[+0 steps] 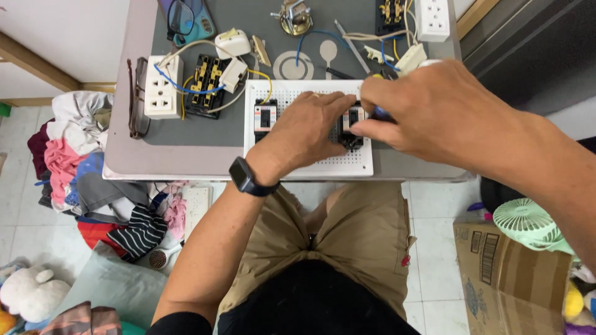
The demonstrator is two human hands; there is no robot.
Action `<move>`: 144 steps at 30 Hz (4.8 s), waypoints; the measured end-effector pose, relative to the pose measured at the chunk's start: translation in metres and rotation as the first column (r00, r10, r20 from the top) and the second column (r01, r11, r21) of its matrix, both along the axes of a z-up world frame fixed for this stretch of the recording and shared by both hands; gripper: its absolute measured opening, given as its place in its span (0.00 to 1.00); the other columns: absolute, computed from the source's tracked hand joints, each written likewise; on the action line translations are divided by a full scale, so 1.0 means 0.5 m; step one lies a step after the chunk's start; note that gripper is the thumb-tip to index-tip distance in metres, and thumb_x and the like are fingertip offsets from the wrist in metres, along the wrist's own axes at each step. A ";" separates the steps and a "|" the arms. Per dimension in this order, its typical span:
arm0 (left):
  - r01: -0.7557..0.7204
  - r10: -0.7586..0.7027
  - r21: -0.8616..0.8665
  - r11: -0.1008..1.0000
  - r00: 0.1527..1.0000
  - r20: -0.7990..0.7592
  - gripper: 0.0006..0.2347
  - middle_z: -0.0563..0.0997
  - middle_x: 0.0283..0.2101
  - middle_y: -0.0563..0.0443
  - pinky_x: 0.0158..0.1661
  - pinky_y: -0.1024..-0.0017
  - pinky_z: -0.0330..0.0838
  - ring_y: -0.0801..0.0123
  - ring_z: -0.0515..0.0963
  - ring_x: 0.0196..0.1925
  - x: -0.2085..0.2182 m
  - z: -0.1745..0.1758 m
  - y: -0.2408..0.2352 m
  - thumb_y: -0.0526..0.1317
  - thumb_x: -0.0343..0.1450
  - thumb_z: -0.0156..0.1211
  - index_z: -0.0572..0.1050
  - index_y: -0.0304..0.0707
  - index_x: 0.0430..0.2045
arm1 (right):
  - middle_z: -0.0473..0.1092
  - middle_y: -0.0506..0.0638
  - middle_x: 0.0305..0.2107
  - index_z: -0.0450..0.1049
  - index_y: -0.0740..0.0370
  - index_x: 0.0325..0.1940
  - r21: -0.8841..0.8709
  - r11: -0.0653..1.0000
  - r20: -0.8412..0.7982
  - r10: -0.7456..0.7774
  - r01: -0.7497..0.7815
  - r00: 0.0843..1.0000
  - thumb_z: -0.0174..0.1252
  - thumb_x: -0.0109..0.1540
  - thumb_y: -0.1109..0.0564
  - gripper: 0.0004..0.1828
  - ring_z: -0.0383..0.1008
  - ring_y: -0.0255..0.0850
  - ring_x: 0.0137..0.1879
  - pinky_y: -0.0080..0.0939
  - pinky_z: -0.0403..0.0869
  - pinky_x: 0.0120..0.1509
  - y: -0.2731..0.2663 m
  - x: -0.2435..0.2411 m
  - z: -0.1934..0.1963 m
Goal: The person sits on the floor and uses a screwdriver to tighten screws on three black electrical components mounted on a white perforated board. The person manipulates the components and wires while working at a low table.
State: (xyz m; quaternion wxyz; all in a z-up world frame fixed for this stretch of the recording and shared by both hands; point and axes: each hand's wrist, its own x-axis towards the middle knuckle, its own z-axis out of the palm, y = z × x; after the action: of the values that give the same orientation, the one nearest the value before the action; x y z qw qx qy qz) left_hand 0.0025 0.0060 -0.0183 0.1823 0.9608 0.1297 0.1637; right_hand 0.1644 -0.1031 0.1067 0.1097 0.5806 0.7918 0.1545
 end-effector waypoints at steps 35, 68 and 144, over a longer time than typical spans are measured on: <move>-0.135 0.135 -0.017 0.991 0.990 -0.048 0.37 0.73 0.51 0.38 0.57 0.52 0.60 0.47 0.72 0.54 0.006 0.026 0.008 0.53 0.55 0.75 0.64 0.28 0.52 | 0.68 0.31 0.14 0.70 0.42 0.35 -0.304 0.948 -0.471 -0.070 -0.088 0.879 0.50 0.62 0.49 0.03 0.70 0.35 0.26 0.41 0.68 0.31 0.096 0.126 -0.035; -0.069 0.106 -0.180 0.981 0.972 0.207 0.09 0.72 0.19 0.36 0.19 0.54 0.53 0.41 0.65 0.16 0.071 0.036 0.018 0.36 0.73 0.45 0.65 0.30 0.23 | 0.63 0.51 0.15 0.63 0.59 0.38 0.360 0.930 -0.414 0.081 0.081 0.907 0.59 0.69 0.53 0.12 0.66 0.51 0.20 0.51 0.60 0.21 0.097 0.040 -0.105; -0.142 0.201 -0.234 0.962 0.947 0.249 0.36 0.61 0.63 0.37 0.51 0.50 0.67 0.43 0.69 0.52 -0.230 -0.031 0.047 0.44 0.64 0.74 0.56 0.42 0.63 | 0.74 0.51 0.21 0.72 0.57 0.25 -0.460 0.845 0.489 -0.016 0.273 0.872 0.48 0.58 0.54 0.11 0.74 0.51 0.27 0.48 0.71 0.30 0.200 -0.067 -0.008</move>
State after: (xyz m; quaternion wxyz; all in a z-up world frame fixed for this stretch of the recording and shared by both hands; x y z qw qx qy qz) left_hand -0.1124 0.0295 -0.0337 0.2853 0.8892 0.2037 0.2939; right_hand 0.1307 -0.0031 0.1026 0.4595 0.5348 0.7063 0.0631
